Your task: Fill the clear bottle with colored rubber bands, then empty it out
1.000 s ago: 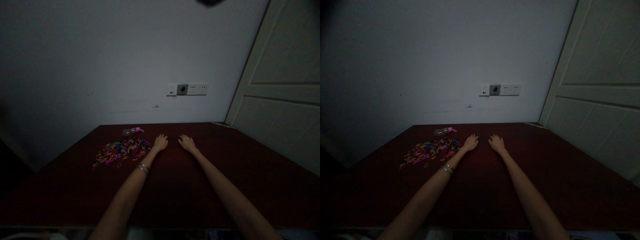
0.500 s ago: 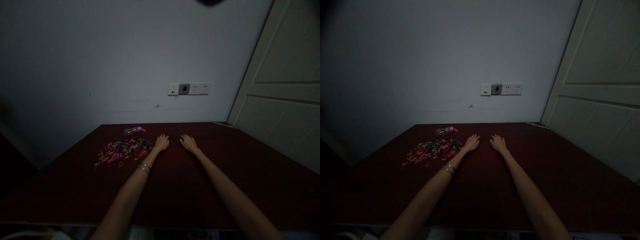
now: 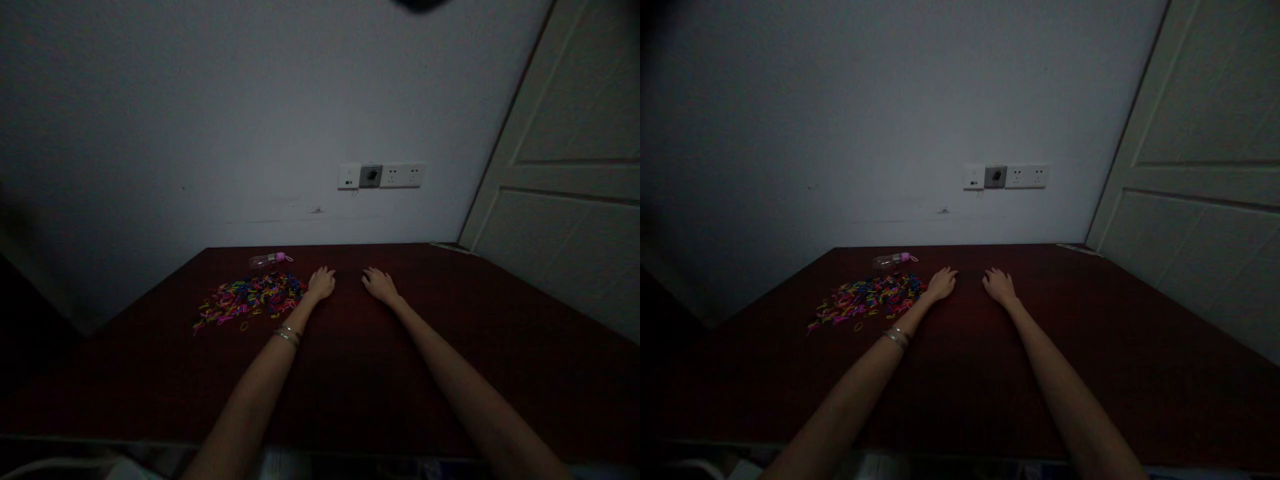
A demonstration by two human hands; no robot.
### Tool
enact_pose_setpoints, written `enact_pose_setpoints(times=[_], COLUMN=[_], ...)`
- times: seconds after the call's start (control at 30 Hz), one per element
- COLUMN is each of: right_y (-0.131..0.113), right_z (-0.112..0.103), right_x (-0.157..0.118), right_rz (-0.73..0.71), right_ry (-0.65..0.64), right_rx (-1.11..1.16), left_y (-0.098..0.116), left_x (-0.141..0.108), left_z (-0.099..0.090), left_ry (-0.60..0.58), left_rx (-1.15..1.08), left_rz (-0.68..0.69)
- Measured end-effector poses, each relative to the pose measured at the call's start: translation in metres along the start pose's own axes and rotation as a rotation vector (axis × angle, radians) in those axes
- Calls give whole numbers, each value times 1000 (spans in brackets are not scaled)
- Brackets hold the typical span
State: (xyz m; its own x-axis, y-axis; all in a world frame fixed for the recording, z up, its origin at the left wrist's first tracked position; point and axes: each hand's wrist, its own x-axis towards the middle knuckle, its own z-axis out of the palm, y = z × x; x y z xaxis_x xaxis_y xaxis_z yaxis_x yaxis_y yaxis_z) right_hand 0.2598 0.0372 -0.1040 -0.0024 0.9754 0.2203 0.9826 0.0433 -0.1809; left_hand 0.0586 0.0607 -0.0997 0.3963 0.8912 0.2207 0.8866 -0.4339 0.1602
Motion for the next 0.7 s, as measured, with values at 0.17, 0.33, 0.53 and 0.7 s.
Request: enact_pose_setpoints(times=[0.17,0.33,0.53,0.7], right_y=[-2,-3,-2,-3], right_z=[-2,-3,-1,-2], right_x=[-2,-3,-1,-1], right_rz=[6,2,5,-4], right_ry=[-4,-5,-1,7], right_rx=[-2,-9,-20,-24], left_y=[-27,-46,-38,-28], left_x=[-6,-9,2,3], left_z=[-6,-18,-28,-12], left_ry=[35,84,163,81], left_rx=[64,107,56,25], left_rz=[-125,-252,-91,20])
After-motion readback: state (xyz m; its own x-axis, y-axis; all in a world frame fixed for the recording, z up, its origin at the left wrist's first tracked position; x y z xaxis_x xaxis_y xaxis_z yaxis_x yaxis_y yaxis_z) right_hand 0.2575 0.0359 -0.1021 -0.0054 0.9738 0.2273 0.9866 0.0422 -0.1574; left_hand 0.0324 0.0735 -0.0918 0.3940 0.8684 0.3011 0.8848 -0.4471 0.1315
